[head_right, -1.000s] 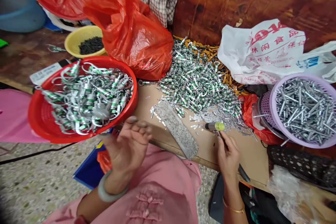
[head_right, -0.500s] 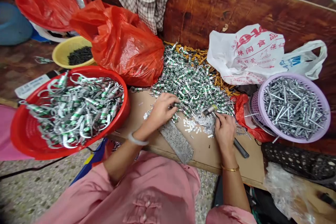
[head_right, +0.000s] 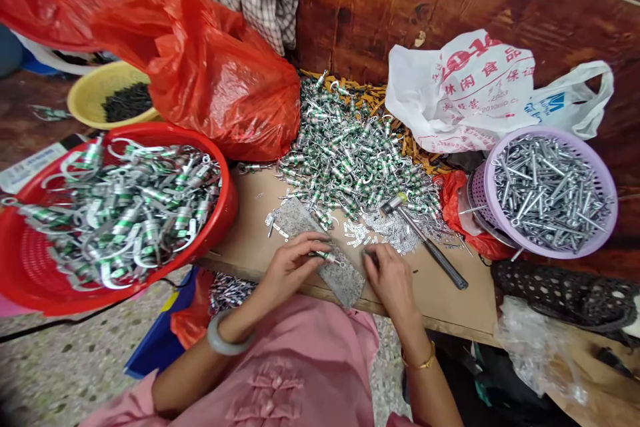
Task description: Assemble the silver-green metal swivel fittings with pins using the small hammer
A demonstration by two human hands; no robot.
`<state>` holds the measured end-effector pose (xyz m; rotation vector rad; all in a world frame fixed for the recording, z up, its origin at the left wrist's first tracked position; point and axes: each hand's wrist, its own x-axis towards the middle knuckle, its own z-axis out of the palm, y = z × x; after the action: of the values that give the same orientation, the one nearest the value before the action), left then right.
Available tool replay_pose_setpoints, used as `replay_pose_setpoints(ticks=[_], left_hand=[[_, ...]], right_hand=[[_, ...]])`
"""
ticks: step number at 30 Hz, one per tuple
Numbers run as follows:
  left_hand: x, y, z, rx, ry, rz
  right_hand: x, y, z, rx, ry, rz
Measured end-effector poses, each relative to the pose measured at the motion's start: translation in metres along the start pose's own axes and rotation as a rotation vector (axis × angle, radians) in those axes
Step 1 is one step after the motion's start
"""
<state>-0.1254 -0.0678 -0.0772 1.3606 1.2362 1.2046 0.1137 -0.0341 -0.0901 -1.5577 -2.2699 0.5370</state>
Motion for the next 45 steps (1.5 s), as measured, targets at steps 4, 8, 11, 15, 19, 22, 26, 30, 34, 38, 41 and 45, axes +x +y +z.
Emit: replay_pose_setpoints(ticks=[4, 8, 11, 15, 19, 22, 26, 30, 34, 38, 41, 45], left_hand=[[-0.009, 0.003, 0.001, 0.036, -0.032, 0.001], [-0.018, 0.003, 0.009, 0.016, 0.019, -0.1], [-0.022, 0.002, 0.017, -0.09, 0.052, -0.145], [-0.023, 0.001, 0.03, -0.346, 0.123, -0.244], [-0.027, 0.006, 0.038, -0.608, 0.129, -0.352], [-0.03, 0.01, 0.036, -0.587, 0.093, -0.329], [-0.034, 0.008, 0.033, -0.592, 0.078, -0.387], [-0.036, 0.005, 0.029, -0.466, 0.071, -0.305], [-0.036, 0.009, 0.021, -0.142, 0.036, -0.068], [-0.037, 0.012, 0.018, -0.084, -0.004, -0.027], [-0.037, 0.012, 0.018, -0.103, -0.009, -0.033], [-0.036, 0.013, 0.017, -0.062, -0.018, 0.041]], right_hand=[[-0.007, -0.012, -0.012, 0.267, 0.079, 0.022], [-0.016, -0.042, -0.016, 0.431, 0.075, -0.018], [-0.02, -0.06, -0.008, 0.44, 0.144, -0.037], [-0.024, -0.066, 0.01, 0.412, 0.265, -0.011], [-0.027, -0.062, 0.017, 0.423, 0.281, 0.074], [-0.029, -0.059, 0.015, 0.434, 0.267, 0.14], [-0.032, -0.056, 0.013, 0.448, 0.249, 0.135], [-0.033, -0.055, 0.006, 0.46, 0.219, 0.071], [-0.032, -0.059, -0.005, 0.469, 0.169, -0.04], [-0.03, -0.064, -0.011, 0.454, 0.152, -0.137], [-0.029, -0.066, -0.014, 0.421, 0.13, -0.184], [-0.029, -0.065, -0.017, 0.366, 0.098, -0.202]])
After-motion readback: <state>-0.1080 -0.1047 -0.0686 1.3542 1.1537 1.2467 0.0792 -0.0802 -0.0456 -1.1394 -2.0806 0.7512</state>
